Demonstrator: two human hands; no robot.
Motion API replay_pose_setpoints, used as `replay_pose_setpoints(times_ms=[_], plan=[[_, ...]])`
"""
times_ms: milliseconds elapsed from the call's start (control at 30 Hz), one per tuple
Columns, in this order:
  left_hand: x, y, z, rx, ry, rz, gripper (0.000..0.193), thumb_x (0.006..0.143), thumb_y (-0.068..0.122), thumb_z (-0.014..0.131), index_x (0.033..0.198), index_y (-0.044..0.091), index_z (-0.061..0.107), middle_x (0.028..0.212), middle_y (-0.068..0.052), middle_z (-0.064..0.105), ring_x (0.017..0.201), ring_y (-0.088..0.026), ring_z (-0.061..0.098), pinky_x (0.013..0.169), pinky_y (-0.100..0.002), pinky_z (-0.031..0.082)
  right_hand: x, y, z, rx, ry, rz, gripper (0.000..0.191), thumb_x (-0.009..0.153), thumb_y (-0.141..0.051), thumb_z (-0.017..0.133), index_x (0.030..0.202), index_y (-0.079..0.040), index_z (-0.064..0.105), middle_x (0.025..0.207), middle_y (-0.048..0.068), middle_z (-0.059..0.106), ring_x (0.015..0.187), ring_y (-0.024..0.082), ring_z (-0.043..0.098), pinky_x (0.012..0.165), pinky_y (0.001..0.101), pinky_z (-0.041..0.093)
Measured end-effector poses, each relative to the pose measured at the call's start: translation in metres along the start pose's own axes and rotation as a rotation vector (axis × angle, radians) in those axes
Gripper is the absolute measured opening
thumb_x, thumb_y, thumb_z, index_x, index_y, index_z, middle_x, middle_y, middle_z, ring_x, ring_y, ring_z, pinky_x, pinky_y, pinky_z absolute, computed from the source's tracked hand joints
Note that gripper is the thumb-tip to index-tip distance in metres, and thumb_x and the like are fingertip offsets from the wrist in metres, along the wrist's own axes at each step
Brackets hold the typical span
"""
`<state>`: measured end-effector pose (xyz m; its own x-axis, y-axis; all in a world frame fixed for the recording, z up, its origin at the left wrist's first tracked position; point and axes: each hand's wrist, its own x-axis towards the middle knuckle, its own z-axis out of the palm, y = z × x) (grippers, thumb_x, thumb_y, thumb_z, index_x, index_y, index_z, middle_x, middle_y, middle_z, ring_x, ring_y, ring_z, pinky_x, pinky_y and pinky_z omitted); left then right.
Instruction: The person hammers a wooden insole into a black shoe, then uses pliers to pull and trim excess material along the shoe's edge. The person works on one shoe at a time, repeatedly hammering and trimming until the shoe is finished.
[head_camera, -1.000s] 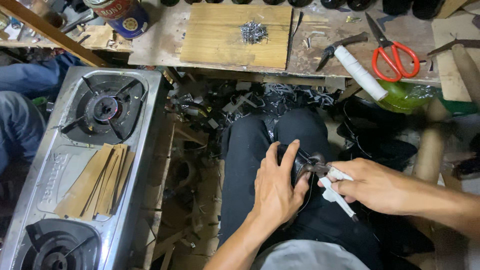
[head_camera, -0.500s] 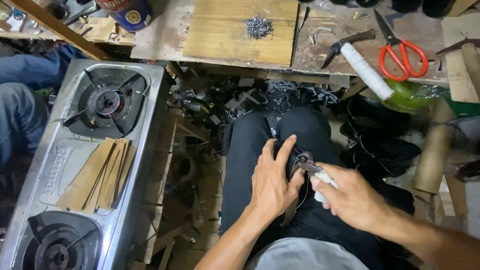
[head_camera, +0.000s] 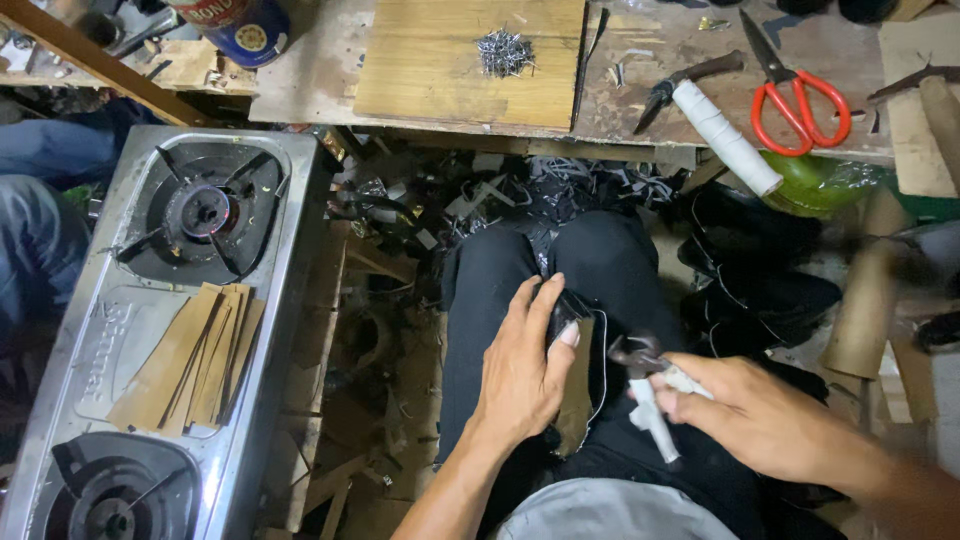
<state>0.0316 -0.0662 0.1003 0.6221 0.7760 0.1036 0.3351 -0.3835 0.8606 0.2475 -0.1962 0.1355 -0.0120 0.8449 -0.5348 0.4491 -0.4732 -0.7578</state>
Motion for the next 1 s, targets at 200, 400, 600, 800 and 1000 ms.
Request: replay_pose_setpoints(times_ms=[200, 400, 600, 800, 1000], plan=[[-0.014, 0.004, 0.005, -0.031, 0.055, 0.077, 0.052, 0.097, 0.021, 0.054, 0.148, 0.009, 0.051, 0.155, -0.029, 0.046, 0.135, -0.047, 0.055, 0.109, -0.049, 0.048, 0.015, 0.012, 0.021, 0.561, -0.023, 0.201, 0.040, 0.088, -0.027, 0.062, 0.121, -0.006, 0.070, 0.104, 0.008, 0.079, 0.091, 0.019, 0.075, 0.075, 0.0393, 0.064], [-0.021, 0.004, 0.007, -0.003, 0.065, 0.220, 0.051, 0.098, 0.027, 0.052, 0.146, 0.008, 0.055, 0.155, -0.030, 0.047, 0.132, -0.048, 0.057, 0.108, -0.049, 0.050, 0.002, 0.012, -0.014, 0.715, -0.197, 0.309, 0.037, 0.091, -0.026, 0.064, 0.118, -0.001, 0.071, 0.101, 0.012, 0.077, 0.089, 0.023, 0.077, 0.075, 0.0396, 0.065], [-0.021, 0.000, 0.012, -0.043, 0.084, 0.209, 0.050, 0.097, 0.026, 0.052, 0.143, 0.008, 0.057, 0.153, -0.030, 0.049, 0.129, -0.047, 0.060, 0.107, -0.048, 0.052, -0.004, -0.007, 0.011, 0.542, -0.012, 0.343, 0.033, 0.092, -0.032, 0.062, 0.099, -0.001, 0.069, 0.056, 0.012, 0.063, 0.040, 0.017, 0.055, 0.037, 0.0295, 0.043], [-0.013, 0.003, 0.008, -0.036, 0.029, 0.115, 0.053, 0.096, 0.022, 0.057, 0.147, 0.009, 0.052, 0.154, -0.030, 0.046, 0.134, -0.048, 0.055, 0.110, -0.048, 0.048, 0.005, -0.001, 0.050, 0.791, 0.151, 0.202, 0.030, 0.090, -0.020, 0.061, 0.112, -0.002, 0.069, 0.063, 0.008, 0.064, 0.049, 0.014, 0.057, 0.045, 0.0298, 0.046], [-0.009, 0.017, 0.004, -0.009, -0.122, 0.139, 0.069, 0.087, 0.017, 0.072, 0.150, 0.008, 0.046, 0.155, -0.031, 0.039, 0.135, -0.050, 0.048, 0.107, -0.050, 0.045, -0.005, 0.018, 0.013, 0.240, 0.036, 0.176, 0.037, 0.089, -0.027, 0.061, 0.119, -0.009, 0.074, 0.089, 0.007, 0.081, 0.084, 0.012, 0.081, 0.079, 0.0293, 0.061]])
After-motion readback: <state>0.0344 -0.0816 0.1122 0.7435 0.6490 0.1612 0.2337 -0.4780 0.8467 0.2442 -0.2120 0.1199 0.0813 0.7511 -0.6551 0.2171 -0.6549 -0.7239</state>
